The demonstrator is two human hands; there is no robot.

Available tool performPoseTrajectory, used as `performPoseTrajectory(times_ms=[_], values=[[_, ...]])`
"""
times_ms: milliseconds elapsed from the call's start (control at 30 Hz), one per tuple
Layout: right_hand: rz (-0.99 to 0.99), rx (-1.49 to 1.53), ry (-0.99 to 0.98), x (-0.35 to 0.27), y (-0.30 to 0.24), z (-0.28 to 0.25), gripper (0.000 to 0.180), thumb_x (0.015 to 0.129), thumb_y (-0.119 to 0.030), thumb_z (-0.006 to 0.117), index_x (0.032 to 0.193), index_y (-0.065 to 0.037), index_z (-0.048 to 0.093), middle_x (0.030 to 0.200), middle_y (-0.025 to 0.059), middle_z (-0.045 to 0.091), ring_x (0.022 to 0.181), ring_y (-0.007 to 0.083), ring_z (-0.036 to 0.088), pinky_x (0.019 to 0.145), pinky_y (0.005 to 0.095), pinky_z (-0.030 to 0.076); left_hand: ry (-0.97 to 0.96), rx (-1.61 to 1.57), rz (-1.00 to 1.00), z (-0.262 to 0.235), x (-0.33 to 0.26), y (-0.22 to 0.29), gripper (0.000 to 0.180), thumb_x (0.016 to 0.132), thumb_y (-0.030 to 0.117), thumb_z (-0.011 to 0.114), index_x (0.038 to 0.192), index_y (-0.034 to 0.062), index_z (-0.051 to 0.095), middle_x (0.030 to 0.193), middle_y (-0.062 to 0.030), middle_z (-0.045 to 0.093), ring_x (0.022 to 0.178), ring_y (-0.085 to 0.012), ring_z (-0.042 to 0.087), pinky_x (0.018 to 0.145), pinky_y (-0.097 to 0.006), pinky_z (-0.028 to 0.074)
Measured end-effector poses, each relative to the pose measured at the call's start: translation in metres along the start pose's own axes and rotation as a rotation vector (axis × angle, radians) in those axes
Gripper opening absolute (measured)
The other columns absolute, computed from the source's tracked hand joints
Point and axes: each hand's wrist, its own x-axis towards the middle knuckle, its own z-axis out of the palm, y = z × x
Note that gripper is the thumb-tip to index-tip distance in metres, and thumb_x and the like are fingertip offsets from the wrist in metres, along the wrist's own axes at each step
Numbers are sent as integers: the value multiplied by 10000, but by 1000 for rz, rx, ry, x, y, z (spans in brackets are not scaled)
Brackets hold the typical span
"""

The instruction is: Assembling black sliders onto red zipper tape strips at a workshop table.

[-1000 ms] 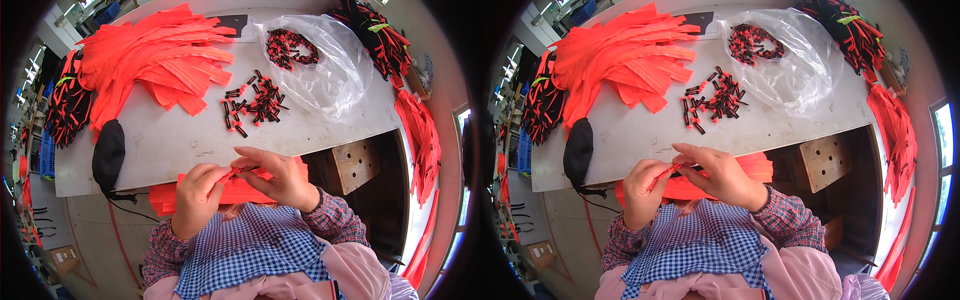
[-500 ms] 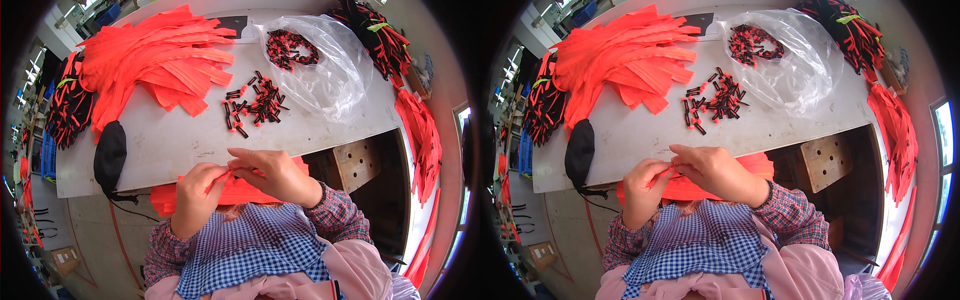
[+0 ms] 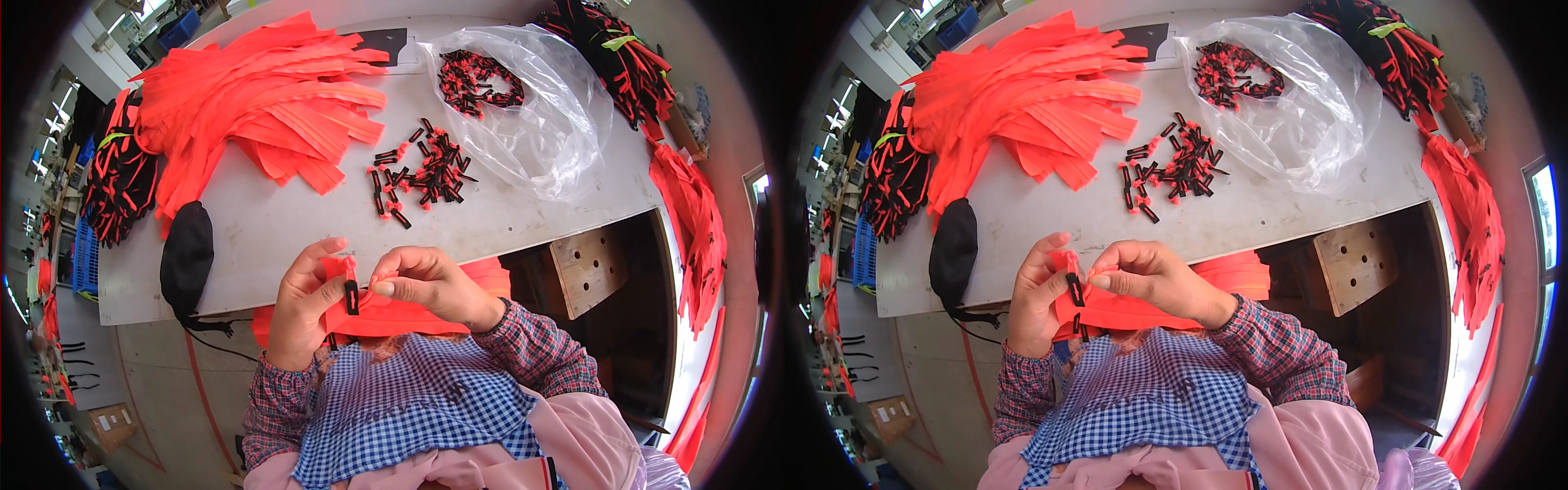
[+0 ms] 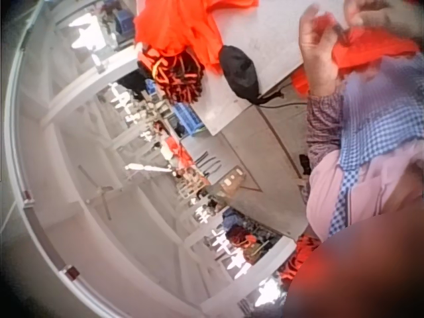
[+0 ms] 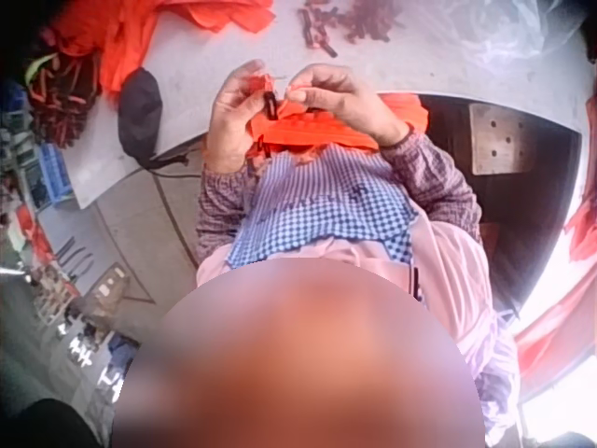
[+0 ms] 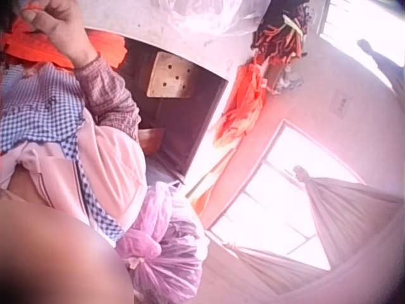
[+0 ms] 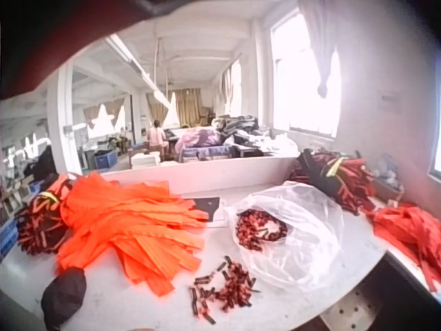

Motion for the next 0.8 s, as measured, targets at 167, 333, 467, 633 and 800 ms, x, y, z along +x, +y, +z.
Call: performPoseTrajectory(times_ms=[167,333,467,633,800], values=[[143,106,-72,6,4,-4,98,988,-70,589,1045,-12,644,968,-13,655,908,58,600,841,232,489,-166,-42,-151,2,-3,4,290,956,10,608,1242,-11,573,1103,-66,660,1016,-137,641,920,-281,526],[277,140,-48,6,10,-8,102,983,-55,584,1047,-7,647,975,-18,662,905,61,604,841,228,488,-185,23,-213,6,-2,8,274,939,37,635,1202,-22,585,1105,-74,665,1020,-144,643,914,-278,516],[208,149,-36,5,10,-4,112,975,-57,605,1047,11,656,981,-6,674,911,60,609,847,229,489,-184,225,-217,3,-1,14,288,913,69,677,1170,-29,592,1085,-83,681,991,-140,648,897,-273,515],[183,119,-2,4,6,3,133,971,-85,634,1043,23,663,991,10,684,918,61,617,843,222,494,-255,191,-238,-4,2,17,249,948,61,635,1182,-20,610,1094,-59,665,1019,-123,635,910,-260,502],[270,155,-31,1,-4,4,142,979,-117,635,1015,16,669,916,-5,677,832,41,602,748,197,487,-261,103,-275,-7,2,12,263,939,59,650,1187,-18,608,1072,-53,671,961,-109,651,854,-245,524]])
